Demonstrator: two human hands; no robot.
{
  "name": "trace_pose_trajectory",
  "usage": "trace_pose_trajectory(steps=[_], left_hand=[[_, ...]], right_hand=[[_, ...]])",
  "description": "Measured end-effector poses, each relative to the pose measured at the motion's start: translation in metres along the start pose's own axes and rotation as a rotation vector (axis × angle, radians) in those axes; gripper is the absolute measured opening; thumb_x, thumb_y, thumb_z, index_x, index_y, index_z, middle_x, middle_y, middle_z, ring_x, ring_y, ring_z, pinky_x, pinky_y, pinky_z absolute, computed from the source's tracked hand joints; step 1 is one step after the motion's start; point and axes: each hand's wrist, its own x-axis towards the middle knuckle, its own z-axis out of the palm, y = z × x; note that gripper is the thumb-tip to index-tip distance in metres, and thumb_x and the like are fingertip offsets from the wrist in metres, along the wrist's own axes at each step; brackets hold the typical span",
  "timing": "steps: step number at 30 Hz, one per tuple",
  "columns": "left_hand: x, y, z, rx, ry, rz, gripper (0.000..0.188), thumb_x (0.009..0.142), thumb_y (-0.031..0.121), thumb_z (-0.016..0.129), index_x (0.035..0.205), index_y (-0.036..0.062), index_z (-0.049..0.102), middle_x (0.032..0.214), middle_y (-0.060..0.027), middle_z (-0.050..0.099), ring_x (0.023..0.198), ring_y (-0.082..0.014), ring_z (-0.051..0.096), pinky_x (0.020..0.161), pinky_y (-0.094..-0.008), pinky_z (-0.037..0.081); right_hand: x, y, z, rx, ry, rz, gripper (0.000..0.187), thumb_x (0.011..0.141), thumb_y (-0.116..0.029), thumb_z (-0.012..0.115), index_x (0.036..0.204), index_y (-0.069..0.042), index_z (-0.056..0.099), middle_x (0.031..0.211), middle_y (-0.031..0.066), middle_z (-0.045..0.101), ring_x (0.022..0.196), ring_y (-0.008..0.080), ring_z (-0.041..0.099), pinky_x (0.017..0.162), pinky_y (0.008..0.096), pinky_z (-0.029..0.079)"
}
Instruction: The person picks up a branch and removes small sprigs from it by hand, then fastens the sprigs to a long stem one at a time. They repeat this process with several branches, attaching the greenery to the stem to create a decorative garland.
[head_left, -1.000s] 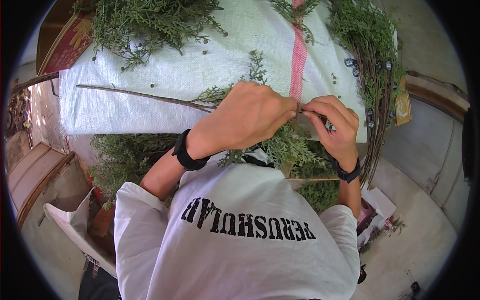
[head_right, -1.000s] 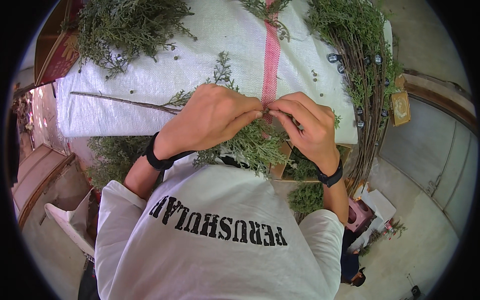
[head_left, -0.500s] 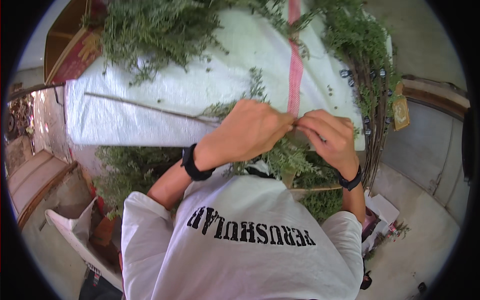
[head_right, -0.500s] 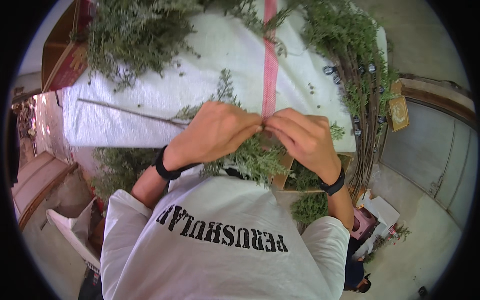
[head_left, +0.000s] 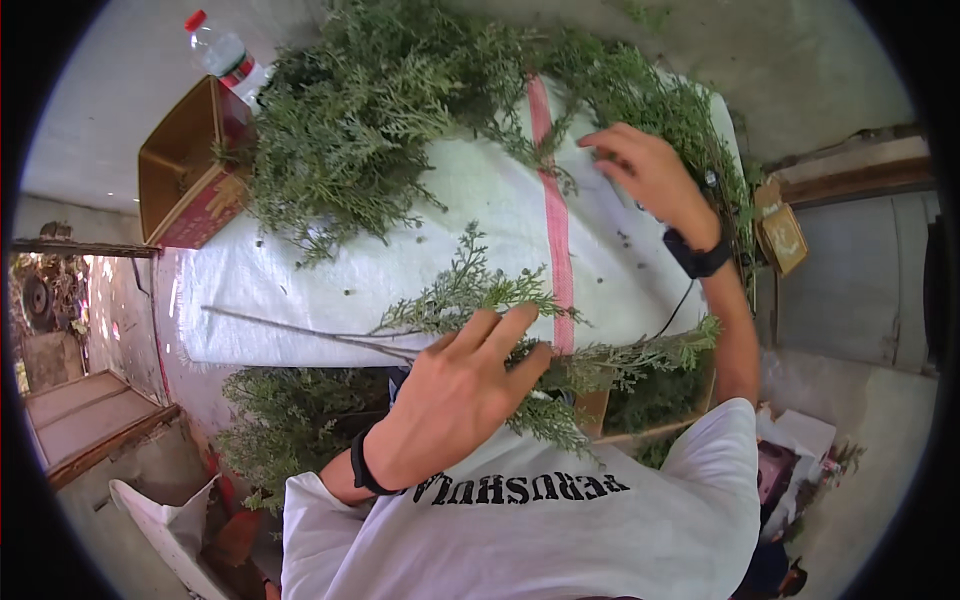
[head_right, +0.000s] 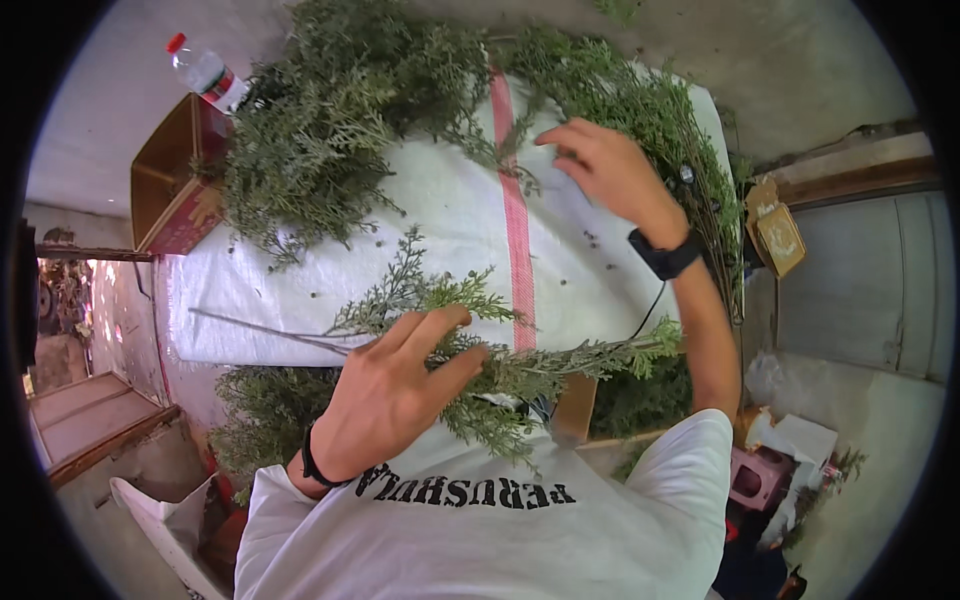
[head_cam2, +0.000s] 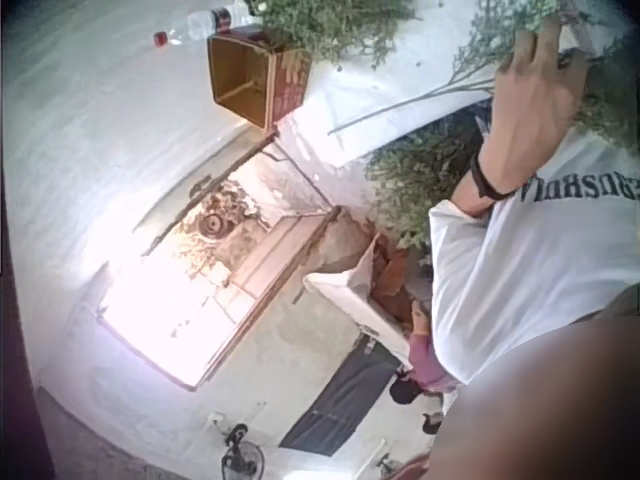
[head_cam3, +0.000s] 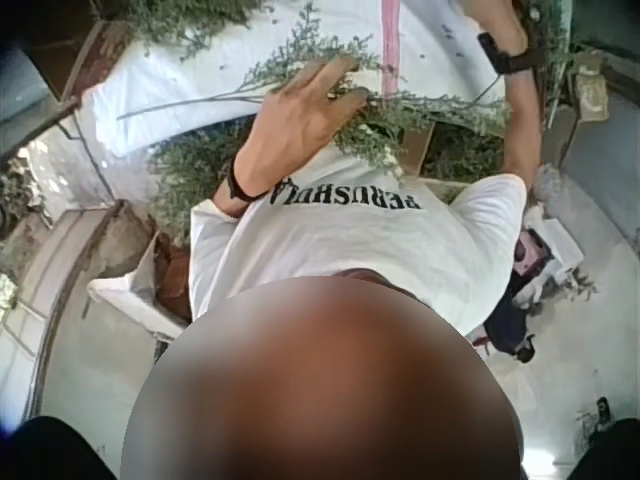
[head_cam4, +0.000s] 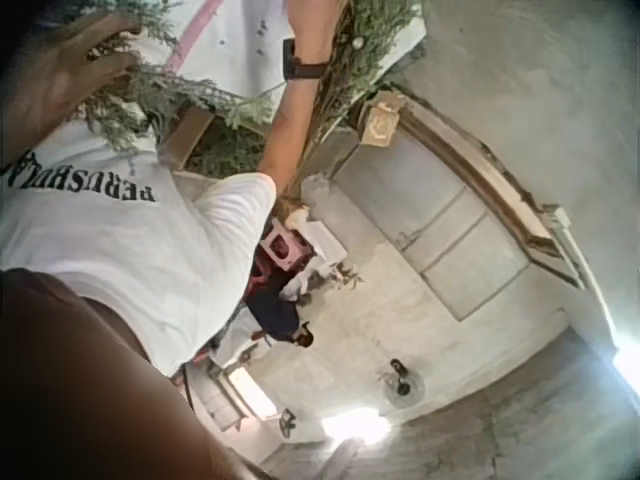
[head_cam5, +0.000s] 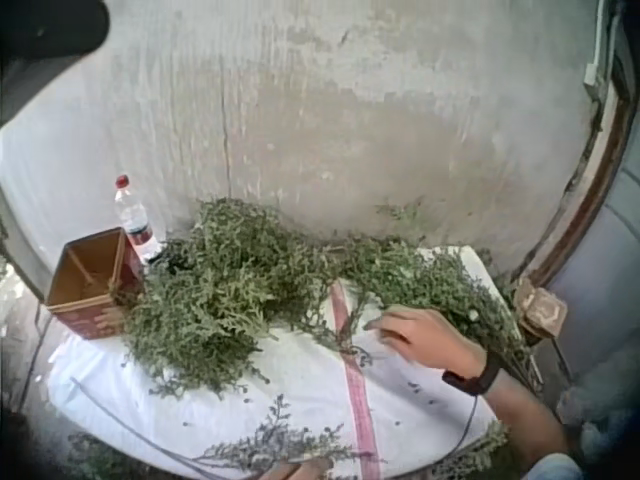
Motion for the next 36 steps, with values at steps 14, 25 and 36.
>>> trace_pose_trajectory(steps=[14,25,36], left_hand=[[0.011,-0.016,0.003,-0.556,-0.008,-0.307,0.013,0.087,0.002,0.073,0.098,-0.0011,0.069,0.089,-0.0079,0.071,0.08,-0.0138,0.067,0.077,-0.0273,0.053],[0.04,-0.052,0.028,-1.022,-0.104,-0.498,0.017,0.095,0.014,0.073,0.092,-0.0026,0.071,0.087,-0.0014,0.071,0.076,-0.004,0.055,0.068,-0.0231,0.046],[0.046,-0.062,0.052,-1.228,-0.158,-0.616,0.017,0.096,0.011,0.071,0.103,-0.0052,0.073,0.087,-0.0043,0.071,0.077,-0.0059,0.058,0.072,-0.0243,0.049]], right_hand=[[0.027,-0.018,-0.005,-0.35,0.461,-0.385,0.03,0.085,-0.004,0.069,0.114,-0.005,0.064,0.107,0.0079,0.063,0.104,0.0266,0.059,0.093,0.0378,0.048],[-0.03,-0.007,-0.032,0.975,0.532,0.02,0.033,0.104,-0.02,0.057,0.135,-0.007,0.057,0.094,0.0,0.06,0.072,0.0051,0.049,0.062,0.0204,0.039],[-0.124,-0.026,0.082,1.122,0.837,0.463,0.027,0.096,-0.016,0.07,0.121,-0.004,0.069,0.095,0.0004,0.067,0.063,0.0038,0.046,0.053,0.0198,0.035]])
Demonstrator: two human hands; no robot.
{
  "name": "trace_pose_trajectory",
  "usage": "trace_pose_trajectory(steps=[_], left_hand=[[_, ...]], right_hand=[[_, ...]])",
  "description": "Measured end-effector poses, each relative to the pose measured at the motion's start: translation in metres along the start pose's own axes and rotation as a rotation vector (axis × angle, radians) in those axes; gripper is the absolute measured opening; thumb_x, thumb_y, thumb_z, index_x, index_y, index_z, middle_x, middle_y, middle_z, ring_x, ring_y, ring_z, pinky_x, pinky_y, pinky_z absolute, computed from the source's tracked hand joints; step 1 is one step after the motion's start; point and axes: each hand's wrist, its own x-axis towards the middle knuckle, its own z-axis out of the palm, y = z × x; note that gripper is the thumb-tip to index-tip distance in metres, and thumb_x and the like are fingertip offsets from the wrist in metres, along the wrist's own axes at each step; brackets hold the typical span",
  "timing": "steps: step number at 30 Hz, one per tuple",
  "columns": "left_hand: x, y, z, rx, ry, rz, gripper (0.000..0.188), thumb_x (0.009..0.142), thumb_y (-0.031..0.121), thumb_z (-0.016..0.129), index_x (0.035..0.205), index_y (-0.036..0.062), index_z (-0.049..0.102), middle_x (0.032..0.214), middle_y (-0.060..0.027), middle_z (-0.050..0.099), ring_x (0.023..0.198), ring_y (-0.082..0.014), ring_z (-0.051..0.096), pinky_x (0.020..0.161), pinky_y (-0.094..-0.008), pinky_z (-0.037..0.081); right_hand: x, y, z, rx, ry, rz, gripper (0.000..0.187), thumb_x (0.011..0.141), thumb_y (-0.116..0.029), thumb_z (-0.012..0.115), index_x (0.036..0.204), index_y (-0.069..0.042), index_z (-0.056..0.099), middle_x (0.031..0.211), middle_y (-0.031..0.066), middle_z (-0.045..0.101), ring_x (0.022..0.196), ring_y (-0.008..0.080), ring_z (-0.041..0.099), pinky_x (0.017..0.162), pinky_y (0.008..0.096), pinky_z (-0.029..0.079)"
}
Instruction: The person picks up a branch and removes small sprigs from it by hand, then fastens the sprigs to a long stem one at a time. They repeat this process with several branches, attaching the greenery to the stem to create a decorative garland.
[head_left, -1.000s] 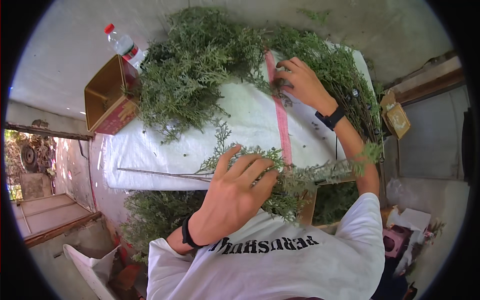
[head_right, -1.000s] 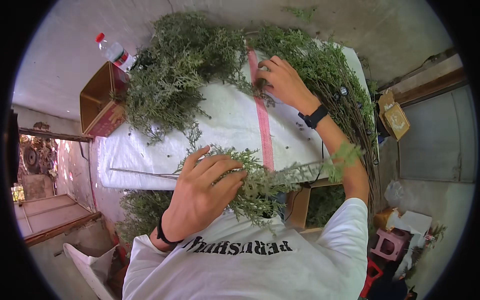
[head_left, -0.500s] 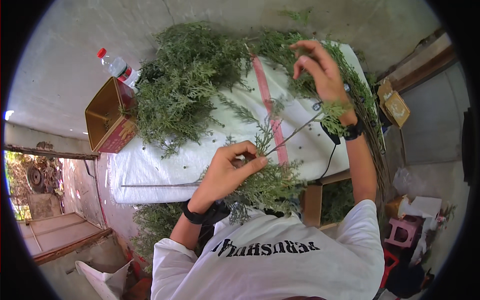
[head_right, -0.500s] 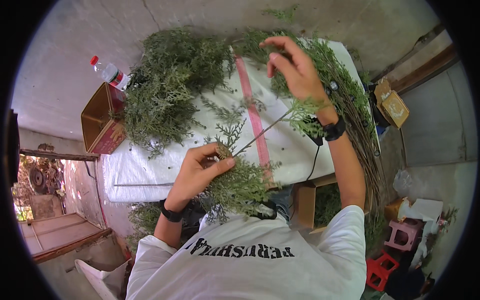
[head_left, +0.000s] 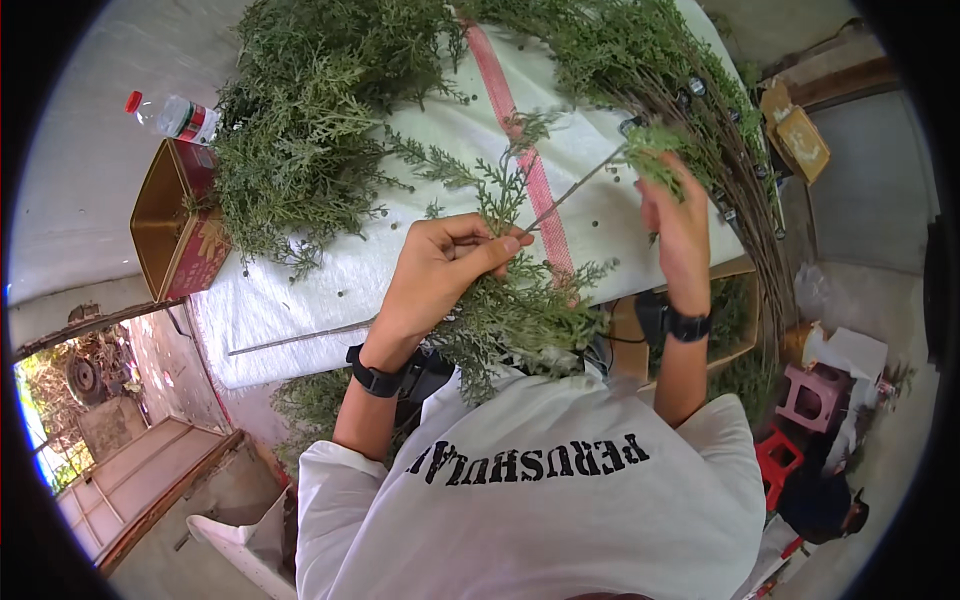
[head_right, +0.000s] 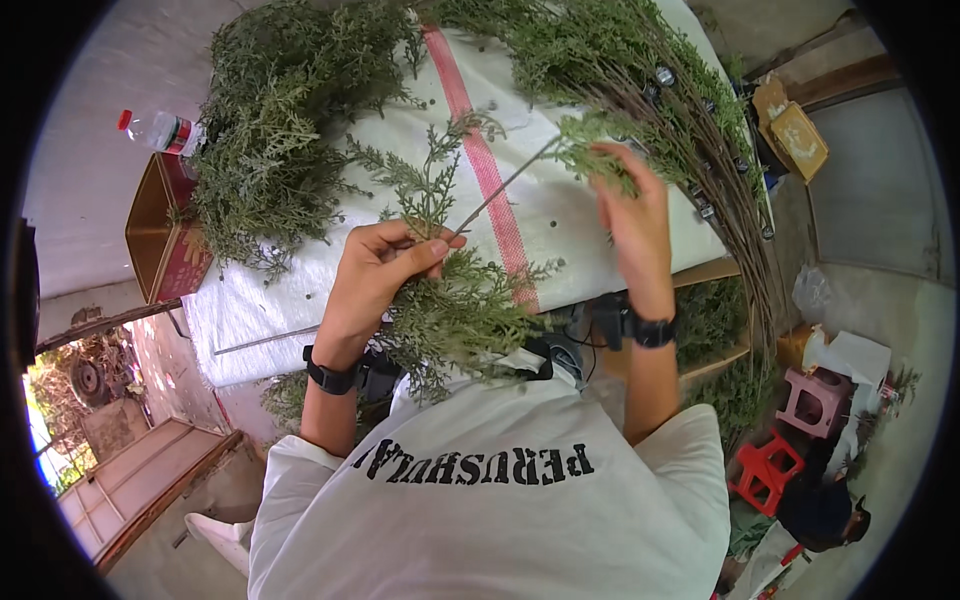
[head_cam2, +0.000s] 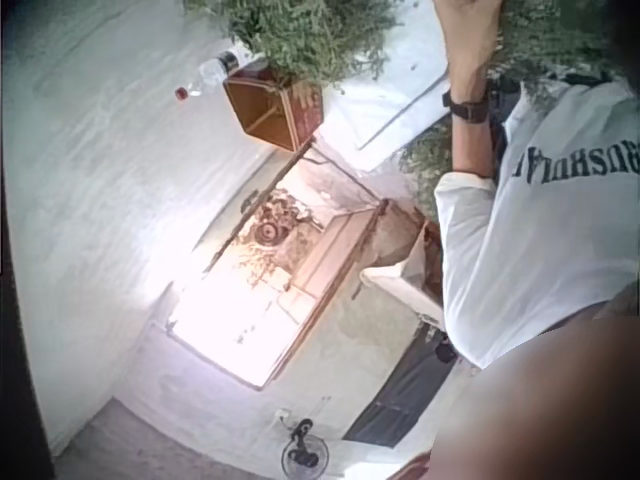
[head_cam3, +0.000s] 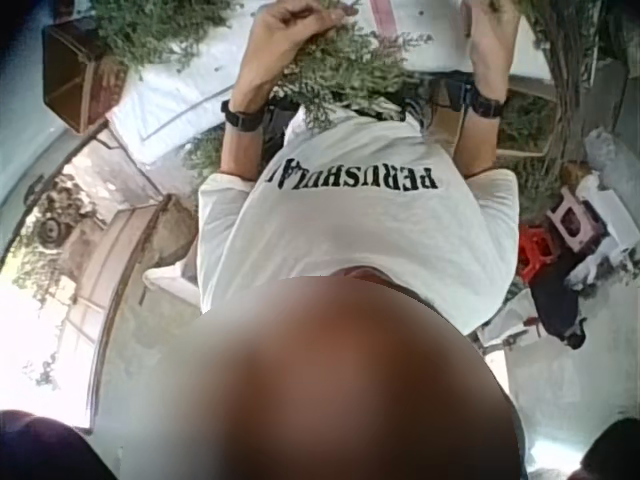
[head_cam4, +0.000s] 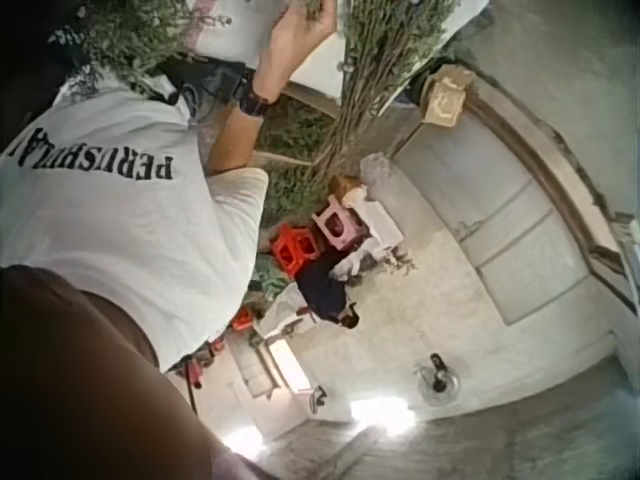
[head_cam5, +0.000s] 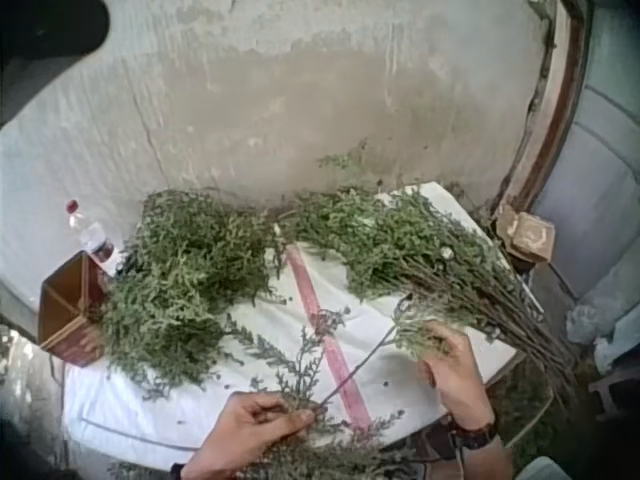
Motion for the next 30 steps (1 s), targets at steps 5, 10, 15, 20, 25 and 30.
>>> trace_pose_trajectory(steps=[5,10,15,20,25,30], left_hand=[[0.004,0.002,0.005,0.023,-0.016,-0.079,0.023,0.096,0.009,0.07,0.115,-0.0042,0.072,0.087,-0.0029,0.07,0.076,-0.0045,0.058,0.07,-0.0217,0.048],[0.003,0.002,0.009,0.006,0.004,-0.053,0.028,0.096,0.008,0.07,0.122,-0.0036,0.071,0.086,0.0001,0.069,0.075,-0.0038,0.058,0.069,-0.0202,0.048],[0.005,-0.002,0.009,0.028,0.012,-0.083,0.028,0.096,0.007,0.07,0.121,-0.0038,0.071,0.087,0.0003,0.069,0.075,-0.0039,0.058,0.069,-0.0197,0.047],[0.005,-0.002,0.009,0.039,0.033,-0.108,0.026,0.096,0.006,0.069,0.12,-0.0043,0.071,0.088,-0.0003,0.07,0.076,-0.0042,0.059,0.069,-0.0198,0.048],[0.007,-0.003,0.011,0.047,0.034,-0.084,0.025,0.096,0.005,0.069,0.119,-0.0047,0.071,0.09,-0.0011,0.071,0.076,-0.0043,0.059,0.069,-0.0202,0.048],[0.005,-0.004,0.011,0.043,0.035,-0.073,0.025,0.096,0.005,0.069,0.119,-0.0049,0.071,0.091,-0.0017,0.071,0.076,-0.0046,0.059,0.069,-0.0205,0.048]], right_hand=[[-0.041,0.011,0.032,-0.251,-0.33,-0.218,0.019,0.086,-0.003,0.077,0.104,0.0,0.076,0.083,0.0034,0.068,0.066,0.0085,0.053,0.059,0.0232,0.04],[-0.04,0.012,0.036,-0.367,-0.363,-0.389,0.021,0.081,0.002,0.079,0.102,0.002,0.075,0.082,0.0066,0.068,0.07,0.012,0.057,0.062,0.0254,0.043],[-0.039,0.015,0.037,-0.332,-0.345,-0.406,0.019,0.082,0.001,0.079,0.101,0.001,0.076,0.081,0.0061,0.066,0.069,0.012,0.055,0.061,0.0255,0.041],[-0.04,0.019,0.041,-0.324,-0.291,-0.434,0.019,0.081,-0.001,0.08,0.1,-0.002,0.077,0.077,0.0048,0.063,0.066,0.0125,0.054,0.059,0.0265,0.04],[-0.041,0.019,0.041,-0.333,-0.262,-0.402,0.019,0.081,-0.001,0.08,0.099,-0.003,0.077,0.077,0.005,0.063,0.066,0.0132,0.055,0.06,0.0269,0.042],[-0.041,0.021,0.041,-0.337,-0.266,-0.43,0.019,0.081,-0.001,0.081,0.099,-0.003,0.077,0.078,0.0056,0.064,0.066,0.0135,0.055,0.06,0.0269,0.042]])
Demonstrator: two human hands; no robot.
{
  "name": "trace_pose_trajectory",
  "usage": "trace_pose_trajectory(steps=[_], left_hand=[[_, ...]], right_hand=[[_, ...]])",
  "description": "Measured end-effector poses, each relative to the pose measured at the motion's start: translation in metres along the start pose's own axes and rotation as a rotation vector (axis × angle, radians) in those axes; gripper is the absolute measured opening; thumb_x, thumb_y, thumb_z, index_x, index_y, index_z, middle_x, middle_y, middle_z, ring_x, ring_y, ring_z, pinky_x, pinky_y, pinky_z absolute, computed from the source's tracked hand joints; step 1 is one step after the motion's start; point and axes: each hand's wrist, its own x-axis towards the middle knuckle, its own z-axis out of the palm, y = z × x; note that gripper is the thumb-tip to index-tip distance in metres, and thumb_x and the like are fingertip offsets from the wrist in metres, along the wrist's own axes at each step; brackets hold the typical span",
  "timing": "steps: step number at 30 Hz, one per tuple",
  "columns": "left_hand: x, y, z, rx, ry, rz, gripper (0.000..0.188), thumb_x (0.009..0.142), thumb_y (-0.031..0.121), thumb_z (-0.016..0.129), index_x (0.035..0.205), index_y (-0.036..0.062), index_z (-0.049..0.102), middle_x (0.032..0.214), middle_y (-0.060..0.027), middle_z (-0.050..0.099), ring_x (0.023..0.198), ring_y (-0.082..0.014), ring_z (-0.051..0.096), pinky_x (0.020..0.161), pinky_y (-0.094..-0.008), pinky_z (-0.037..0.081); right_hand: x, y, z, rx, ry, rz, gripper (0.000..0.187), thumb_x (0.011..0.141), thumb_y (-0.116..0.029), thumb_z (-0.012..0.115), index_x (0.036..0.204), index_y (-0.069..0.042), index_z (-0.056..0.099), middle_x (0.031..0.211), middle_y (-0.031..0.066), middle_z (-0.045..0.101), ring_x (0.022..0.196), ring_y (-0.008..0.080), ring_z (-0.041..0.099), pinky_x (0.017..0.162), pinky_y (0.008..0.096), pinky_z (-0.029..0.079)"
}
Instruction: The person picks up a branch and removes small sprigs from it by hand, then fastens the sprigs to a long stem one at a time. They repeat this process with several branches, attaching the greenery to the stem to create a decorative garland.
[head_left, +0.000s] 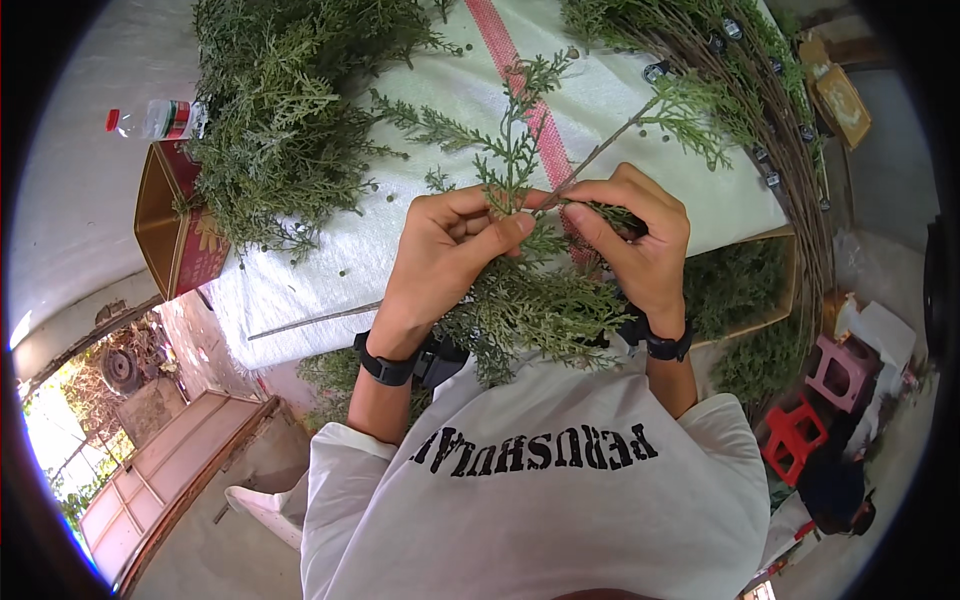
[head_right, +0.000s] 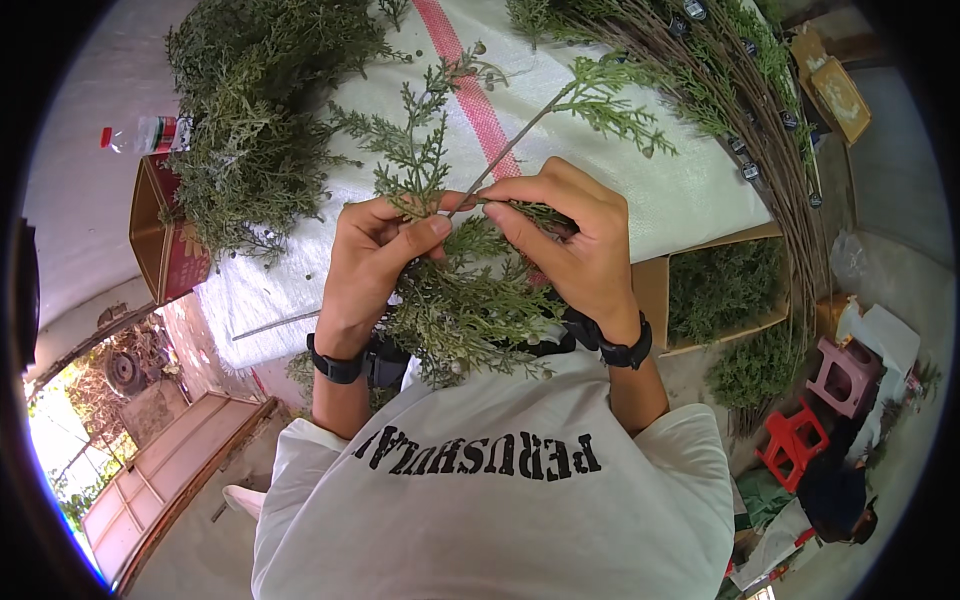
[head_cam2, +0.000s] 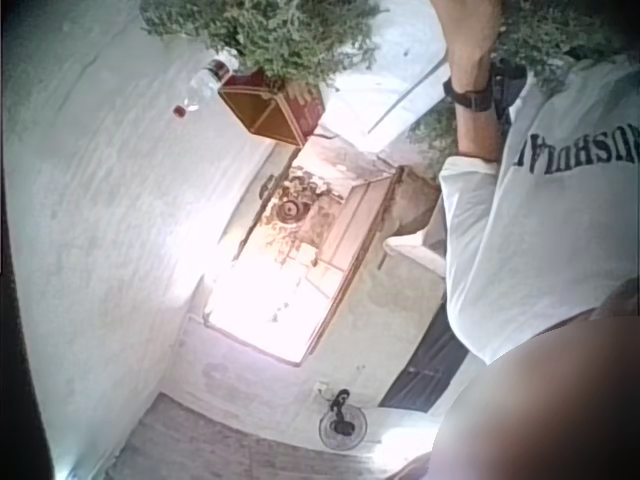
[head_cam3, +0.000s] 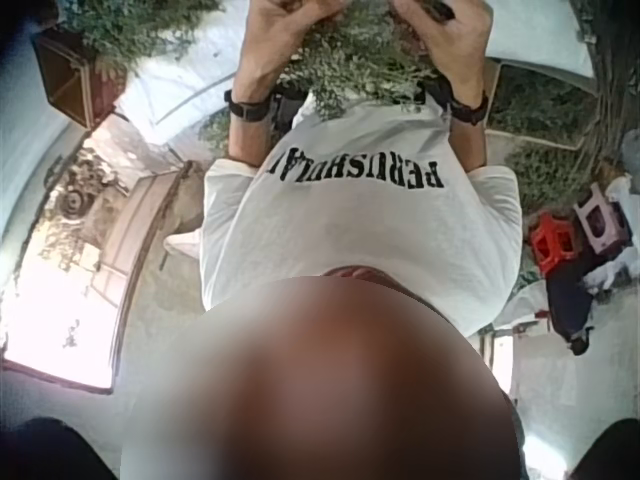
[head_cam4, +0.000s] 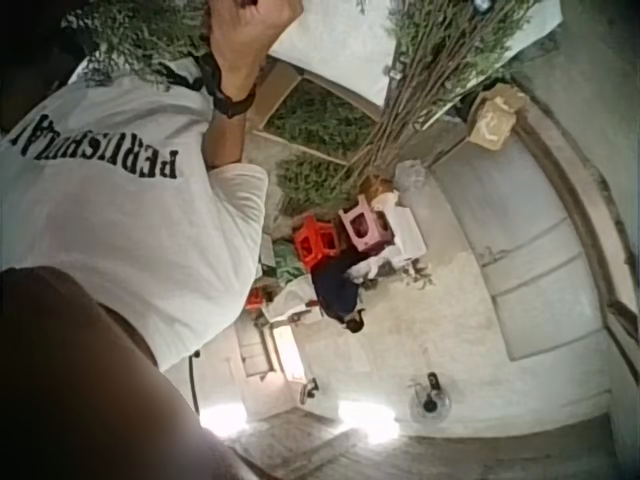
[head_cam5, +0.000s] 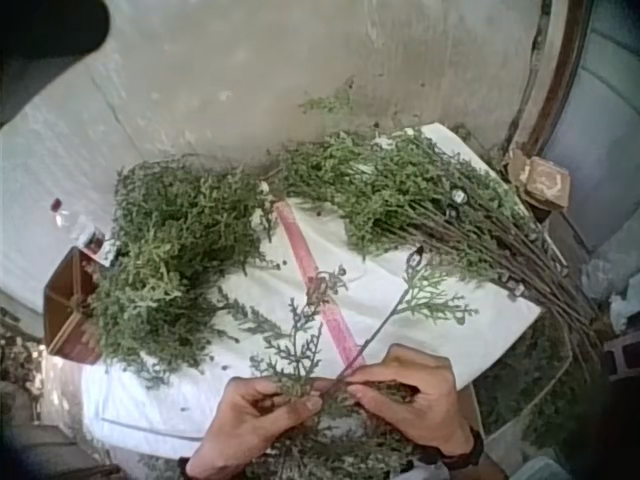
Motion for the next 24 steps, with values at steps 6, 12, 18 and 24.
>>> trace_pose_trajectory(steps=[6,12,18,24], left_hand=[[-0.001,-0.001,0.0,0.017,-0.002,0.012,0.024,0.096,0.006,0.069,0.118,-0.0053,0.071,0.091,-0.0019,0.071,0.076,-0.0048,0.059,0.07,-0.021,0.049],[0.0,-0.002,0.001,0.011,0.005,0.022,0.024,0.096,0.006,0.069,0.117,-0.0054,0.071,0.09,-0.002,0.071,0.076,-0.005,0.059,0.07,-0.0214,0.049],[0.0,-0.004,0.0,0.011,-0.006,0.034,0.024,0.096,0.006,0.069,0.117,-0.0049,0.071,0.089,-0.0015,0.07,0.076,-0.0051,0.059,0.069,-0.0215,0.049],[0.001,-0.007,-0.002,0.013,-0.028,0.046,0.023,0.096,0.006,0.07,0.117,-0.0051,0.072,0.089,-0.0018,0.07,0.076,-0.0048,0.059,0.069,-0.0217,0.049]], right_hand=[[-0.003,-0.003,0.0,-0.006,-0.003,-0.013,0.017,0.082,0.0,0.079,0.099,0.0,0.076,0.078,0.0052,0.063,0.066,0.0126,0.054,0.06,0.0259,0.041],[-0.003,-0.005,0.0,-0.015,-0.014,0.029,0.014,0.084,0.0,0.077,0.098,0.002,0.074,0.079,0.0055,0.063,0.068,0.0124,0.054,0.062,0.0256,0.041],[-0.003,-0.002,0.004,0.017,0.024,0.057,0.014,0.085,-0.006,0.079,0.098,-0.002,0.075,0.073,0.0035,0.059,0.061,0.0108,0.052,0.055,0.0255,0.038],[-0.001,-0.011,-0.004,-0.076,-0.038,0.024,0.014,0.084,-0.001,0.077,0.098,0.001,0.074,0.079,0.0064,0.064,0.068,0.0135,0.056,0.062,0.0261,0.042]])
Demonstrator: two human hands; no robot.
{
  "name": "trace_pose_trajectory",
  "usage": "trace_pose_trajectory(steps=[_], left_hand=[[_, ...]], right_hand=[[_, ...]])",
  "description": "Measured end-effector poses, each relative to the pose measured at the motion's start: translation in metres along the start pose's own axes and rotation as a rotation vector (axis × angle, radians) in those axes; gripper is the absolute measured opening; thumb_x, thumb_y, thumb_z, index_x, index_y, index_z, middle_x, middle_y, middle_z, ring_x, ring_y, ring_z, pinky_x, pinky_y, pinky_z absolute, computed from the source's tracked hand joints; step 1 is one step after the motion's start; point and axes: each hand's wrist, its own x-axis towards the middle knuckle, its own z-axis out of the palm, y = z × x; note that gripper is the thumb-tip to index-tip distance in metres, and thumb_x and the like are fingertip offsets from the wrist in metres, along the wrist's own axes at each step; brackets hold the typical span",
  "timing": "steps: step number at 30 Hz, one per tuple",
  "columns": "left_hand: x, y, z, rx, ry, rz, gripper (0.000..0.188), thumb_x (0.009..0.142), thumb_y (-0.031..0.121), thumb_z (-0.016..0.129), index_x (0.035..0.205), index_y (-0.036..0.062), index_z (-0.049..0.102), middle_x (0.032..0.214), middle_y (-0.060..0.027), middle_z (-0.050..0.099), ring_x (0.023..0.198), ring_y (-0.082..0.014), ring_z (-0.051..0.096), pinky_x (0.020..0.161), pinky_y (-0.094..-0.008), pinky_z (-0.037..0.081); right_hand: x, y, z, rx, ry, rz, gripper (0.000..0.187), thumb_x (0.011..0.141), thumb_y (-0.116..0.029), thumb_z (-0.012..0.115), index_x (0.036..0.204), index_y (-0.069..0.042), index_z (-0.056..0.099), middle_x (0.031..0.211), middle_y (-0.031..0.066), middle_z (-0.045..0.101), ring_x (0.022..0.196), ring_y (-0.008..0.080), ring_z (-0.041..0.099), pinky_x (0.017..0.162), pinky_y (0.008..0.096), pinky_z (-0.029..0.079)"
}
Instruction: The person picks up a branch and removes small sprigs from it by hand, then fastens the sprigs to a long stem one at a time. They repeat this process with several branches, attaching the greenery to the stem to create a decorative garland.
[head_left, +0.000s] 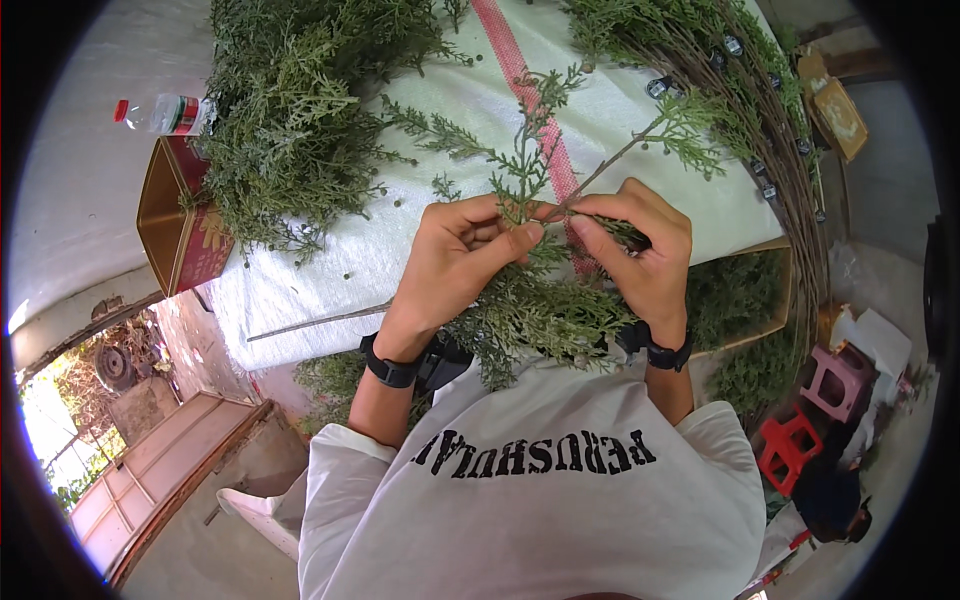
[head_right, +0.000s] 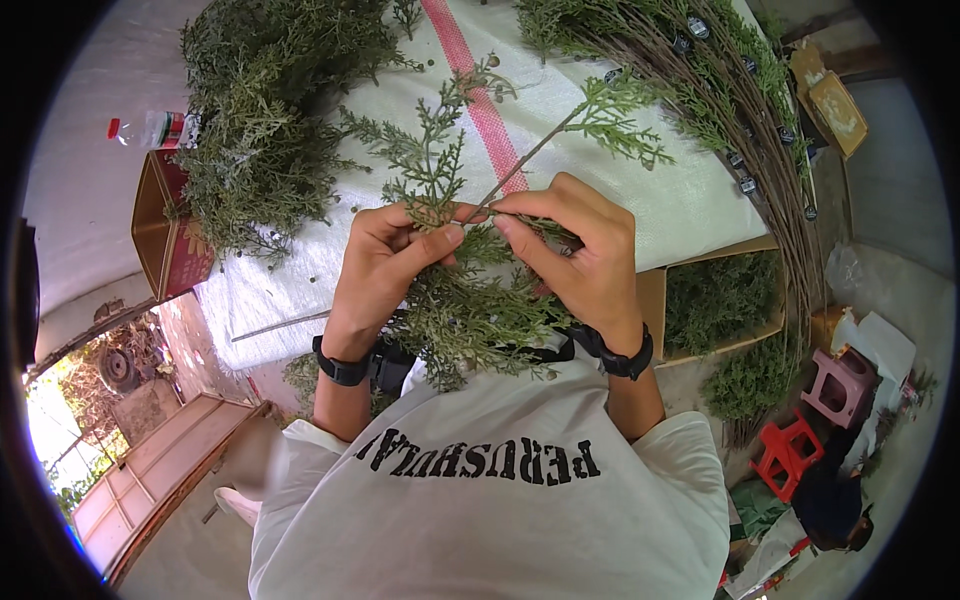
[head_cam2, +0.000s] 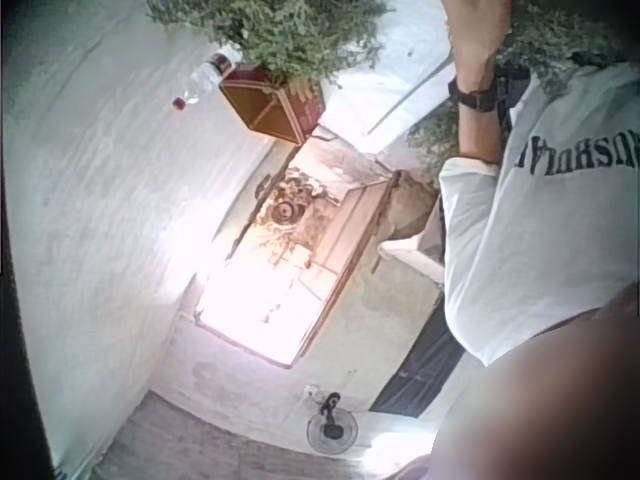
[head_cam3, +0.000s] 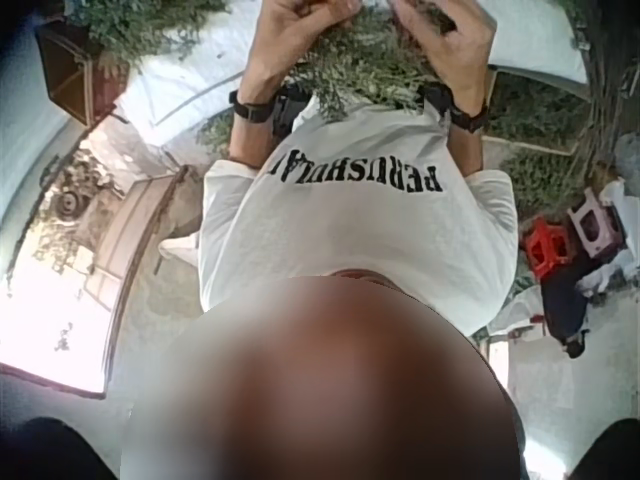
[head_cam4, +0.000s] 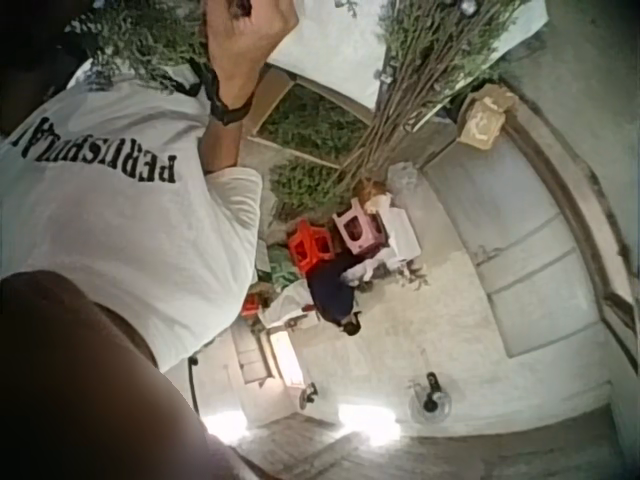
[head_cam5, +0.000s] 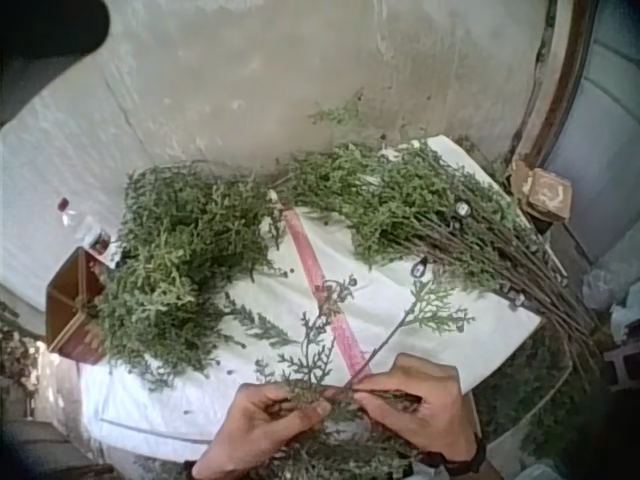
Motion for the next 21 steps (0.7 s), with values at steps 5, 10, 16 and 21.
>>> trace_pose_trajectory(steps=[5,10,16,21], left_hand=[[-0.001,0.0,-0.003,0.038,-0.032,-0.058,0.022,0.093,0.001,0.071,0.115,-0.0038,0.072,0.109,-0.0098,0.076,0.08,-0.0068,0.064,0.074,-0.0232,0.054],[0.0,0.0,0.0,0.017,-0.023,0.003,0.021,0.096,0.005,0.07,0.113,-0.0061,0.072,0.081,0.0016,0.068,0.072,-0.0025,0.055,0.063,-0.0196,0.044],[-0.01,0.007,0.003,0.155,0.034,0.05,0.016,0.096,0.007,0.071,0.107,-0.004,0.072,0.068,0.0081,0.053,0.064,0.0007,0.043,0.055,-0.0198,0.033],[-0.021,0.015,0.004,0.151,0.092,0.088,0.014,0.095,0.01,0.072,0.1,-0.0032,0.07,0.064,0.0082,0.044,0.061,0.0007,0.038,0.053,-0.0203,0.03]], right_hand=[[-0.001,-0.008,-0.002,-0.217,0.048,-0.192,0.023,0.076,0.0,0.082,0.098,-0.004,0.075,0.074,0.0048,0.059,0.059,0.0154,0.055,0.051,0.0286,0.04],[-0.002,-0.012,0.002,-0.258,0.037,-0.167,0.024,0.075,0.002,0.082,0.097,-0.002,0.075,0.077,0.006,0.063,0.065,0.0157,0.057,0.057,0.0282,0.044],[0.023,0.0,-0.014,-0.022,-0.158,-0.109,0.023,0.076,0.0,0.083,0.097,-0.002,0.075,0.083,0.0074,0.068,0.072,0.0183,0.065,0.064,0.0295,0.05],[0.04,0.001,-0.016,0.091,-0.332,-0.159,0.021,0.077,0.001,0.081,0.097,0.001,0.074,0.089,0.0084,0.071,0.081,0.0189,0.068,0.071,0.0294,0.052]])
